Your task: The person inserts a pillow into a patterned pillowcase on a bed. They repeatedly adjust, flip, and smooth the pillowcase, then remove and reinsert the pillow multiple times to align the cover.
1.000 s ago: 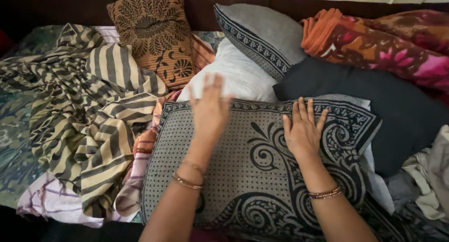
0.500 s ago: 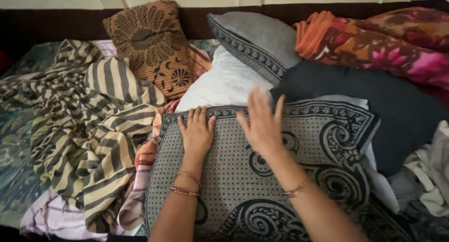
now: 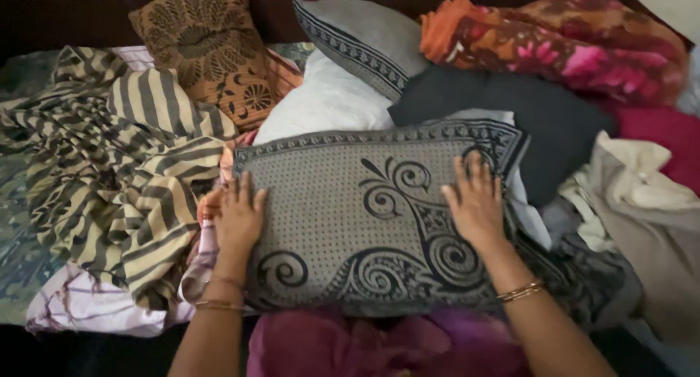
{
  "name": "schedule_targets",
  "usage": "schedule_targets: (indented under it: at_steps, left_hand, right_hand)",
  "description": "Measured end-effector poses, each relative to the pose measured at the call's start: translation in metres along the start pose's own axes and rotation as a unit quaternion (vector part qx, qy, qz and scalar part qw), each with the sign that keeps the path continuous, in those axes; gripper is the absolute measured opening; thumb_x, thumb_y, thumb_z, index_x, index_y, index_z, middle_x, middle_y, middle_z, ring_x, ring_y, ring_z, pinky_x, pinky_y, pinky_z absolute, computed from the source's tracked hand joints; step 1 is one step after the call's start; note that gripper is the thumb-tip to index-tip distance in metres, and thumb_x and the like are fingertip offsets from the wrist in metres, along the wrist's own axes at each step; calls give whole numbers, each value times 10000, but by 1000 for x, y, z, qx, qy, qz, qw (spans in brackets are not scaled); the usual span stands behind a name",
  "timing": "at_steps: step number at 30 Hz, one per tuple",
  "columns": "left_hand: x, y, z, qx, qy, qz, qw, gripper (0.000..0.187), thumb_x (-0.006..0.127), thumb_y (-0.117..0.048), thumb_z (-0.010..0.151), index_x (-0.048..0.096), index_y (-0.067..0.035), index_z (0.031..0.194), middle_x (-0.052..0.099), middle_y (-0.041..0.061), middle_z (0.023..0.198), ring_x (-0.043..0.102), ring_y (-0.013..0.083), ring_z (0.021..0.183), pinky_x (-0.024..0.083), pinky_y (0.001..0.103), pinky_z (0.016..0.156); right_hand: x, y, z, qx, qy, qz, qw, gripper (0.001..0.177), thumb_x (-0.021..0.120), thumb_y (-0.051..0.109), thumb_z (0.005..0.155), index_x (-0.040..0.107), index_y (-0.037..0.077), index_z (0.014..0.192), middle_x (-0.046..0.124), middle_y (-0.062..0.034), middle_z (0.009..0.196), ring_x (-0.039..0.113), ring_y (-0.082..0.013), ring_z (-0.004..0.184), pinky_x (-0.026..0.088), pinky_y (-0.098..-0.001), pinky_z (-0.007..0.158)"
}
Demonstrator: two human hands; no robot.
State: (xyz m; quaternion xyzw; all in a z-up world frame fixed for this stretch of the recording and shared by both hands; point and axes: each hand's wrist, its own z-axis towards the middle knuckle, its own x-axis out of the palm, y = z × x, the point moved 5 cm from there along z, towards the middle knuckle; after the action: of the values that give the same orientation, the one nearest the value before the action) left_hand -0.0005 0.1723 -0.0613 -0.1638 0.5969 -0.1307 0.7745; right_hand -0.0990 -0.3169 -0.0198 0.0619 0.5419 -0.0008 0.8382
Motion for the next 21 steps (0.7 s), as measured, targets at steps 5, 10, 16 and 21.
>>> schedule_targets:
  at_steps: [5, 10, 16, 21]
  left_hand:
    - [-4, 28, -37, 50, -68, 63, 994, 676, 395, -572, 1069, 347, -198, 1631, 341, 172, 1670, 354, 390, 1509, 238, 632, 1224]
    - [-30, -43, -57, 126, -111, -23, 986, 742, 426, -524, 1036, 343, -47, 1598, 285, 242, 1652, 246, 404, 1495, 144, 721, 1077]
    - [2, -141, -78, 182, -116, 94, 972, 629, 391, -486, 1077, 410, -117, 1587, 368, 111, 1659, 293, 308, 1543, 89, 681, 1215]
    - [1, -132, -75, 178, -100, 26, 978, 611, 382, -466, 1076, 416, -125, 1582, 380, 106, 1650, 299, 313, 1533, 72, 659, 1222]
  right_hand:
    - [14, -82, -47, -94, -23, 113, 989, 699, 415, 513, 1107, 357, 7, 1586, 377, -264, 1628, 343, -413, 1492, 266, -506, 1221]
    - [-19, -151, -48, 183, 22, 345, 920, 528, 462, 493, 1073, 685, 65, 1287, 723, -203, 1180, 694, -370, 1084, 533, -472, 945]
    - [55, -154, -41, 61, 63, 120, 989, 412, 653, 405, 998, 753, 41, 1164, 749, -199, 1086, 698, -381, 1001, 561, -466, 872]
    - [41, -126, -39, 199, 113, 450, 863, 451, 737, 319, 946, 689, -6, 1255, 697, -150, 1244, 611, -260, 1156, 463, -409, 1020]
